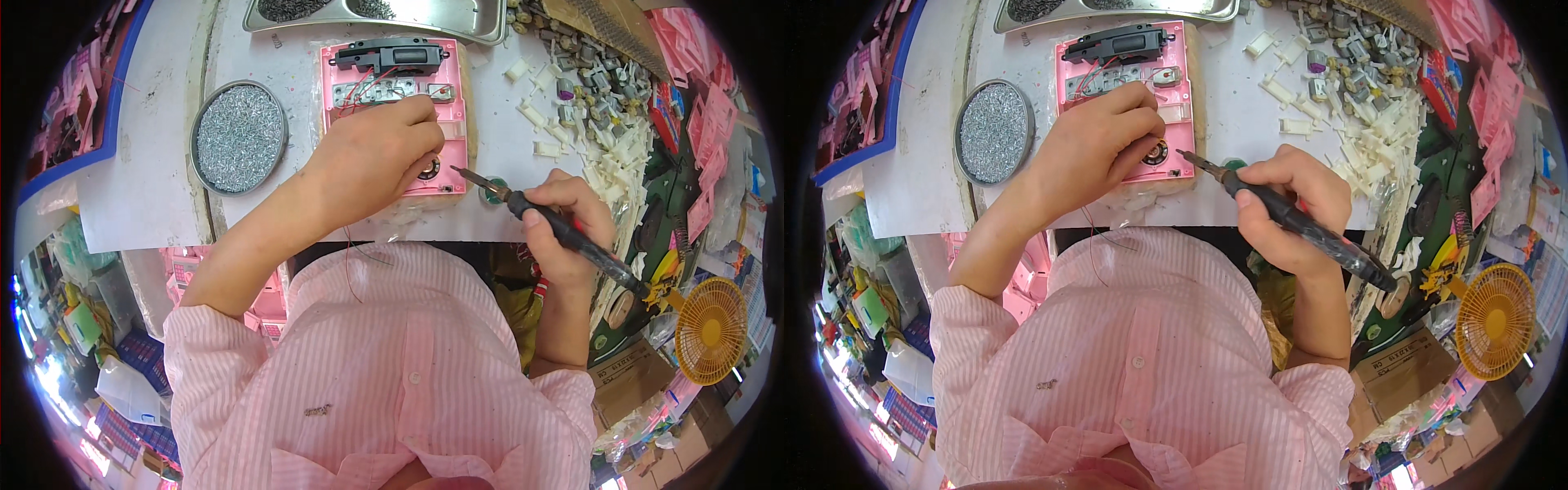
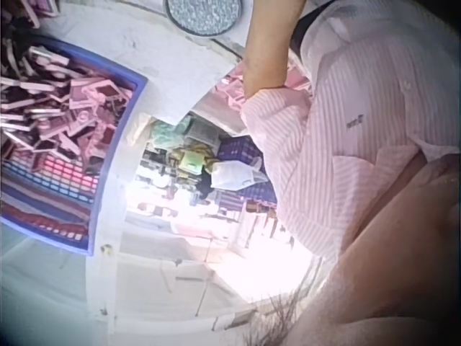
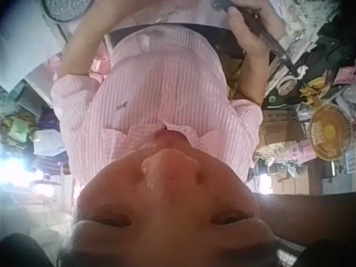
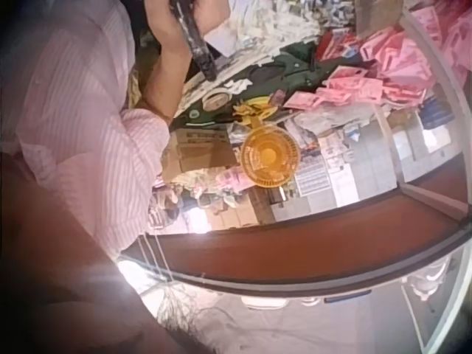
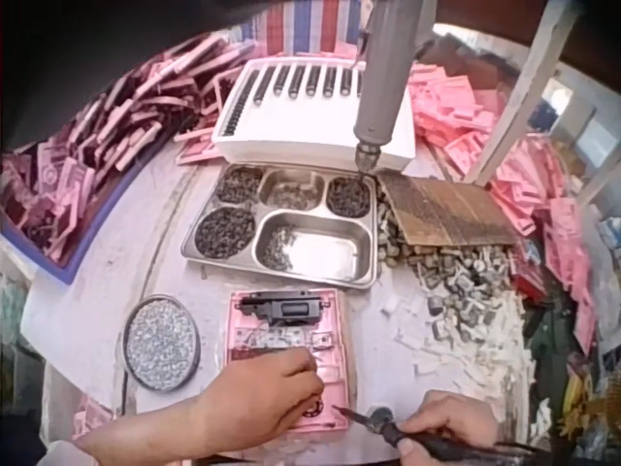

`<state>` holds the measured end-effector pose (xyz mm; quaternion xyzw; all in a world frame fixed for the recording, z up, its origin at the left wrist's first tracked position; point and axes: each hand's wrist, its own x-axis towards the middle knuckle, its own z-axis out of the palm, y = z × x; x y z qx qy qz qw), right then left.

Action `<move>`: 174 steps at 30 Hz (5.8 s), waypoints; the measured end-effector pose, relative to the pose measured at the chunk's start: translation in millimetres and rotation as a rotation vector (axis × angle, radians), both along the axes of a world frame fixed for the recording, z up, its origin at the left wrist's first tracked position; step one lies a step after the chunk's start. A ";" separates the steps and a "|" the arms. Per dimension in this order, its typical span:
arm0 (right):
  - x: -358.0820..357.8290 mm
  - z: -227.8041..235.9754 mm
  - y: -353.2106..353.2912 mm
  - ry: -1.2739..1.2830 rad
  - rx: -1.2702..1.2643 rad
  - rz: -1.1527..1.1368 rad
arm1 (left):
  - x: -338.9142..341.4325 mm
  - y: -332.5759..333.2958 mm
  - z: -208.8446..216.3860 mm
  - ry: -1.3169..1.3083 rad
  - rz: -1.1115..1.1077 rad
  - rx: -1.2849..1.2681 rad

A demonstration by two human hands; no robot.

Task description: Assembling motorized toy components by soldering internal wires and fastening plastic housing parts with an electric screwdriver.

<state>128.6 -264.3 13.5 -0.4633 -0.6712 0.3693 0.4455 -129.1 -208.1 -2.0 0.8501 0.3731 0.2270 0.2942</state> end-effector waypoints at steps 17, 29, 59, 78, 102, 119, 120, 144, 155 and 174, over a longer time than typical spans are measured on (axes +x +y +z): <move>-16.0 5.1 7.3 -0.103 -0.009 0.043 | -2.0 0.0 0.9 0.053 -0.026 0.054; 0.4 6.4 1.0 0.007 0.041 -0.015 | -5.3 -0.5 1.5 0.077 -0.041 0.096; -3.1 21.5 -1.6 -0.114 -0.031 -0.007 | -4.5 -2.1 5.0 0.228 -0.144 0.272; 238.2 74.1 -147.5 -0.083 0.346 -1.340 | 10.3 -1.8 14.1 0.147 -0.135 0.283; -58.3 -16.1 19.7 -0.652 0.274 0.059 | -26.8 -2.1 7.3 -0.131 0.183 0.282; -68.9 -8.5 81.8 -0.662 0.147 -0.129 | -34.3 59.9 2.8 0.086 -0.129 0.594; -71.8 -6.8 83.8 -0.746 0.132 -0.111 | -35.7 59.9 -0.2 0.093 -0.121 0.630; -66.5 24.2 78.4 -1.187 0.118 0.227 | -45.4 34.6 -1.3 0.364 -0.100 0.643; 343.3 31.3 363.3 -1.754 0.144 -0.680 | -61.0 44.9 1.9 0.484 -0.301 0.578; 414.1 159.0 206.5 -1.020 0.721 -1.175 | -71.9 78.0 14.6 0.520 -0.522 0.549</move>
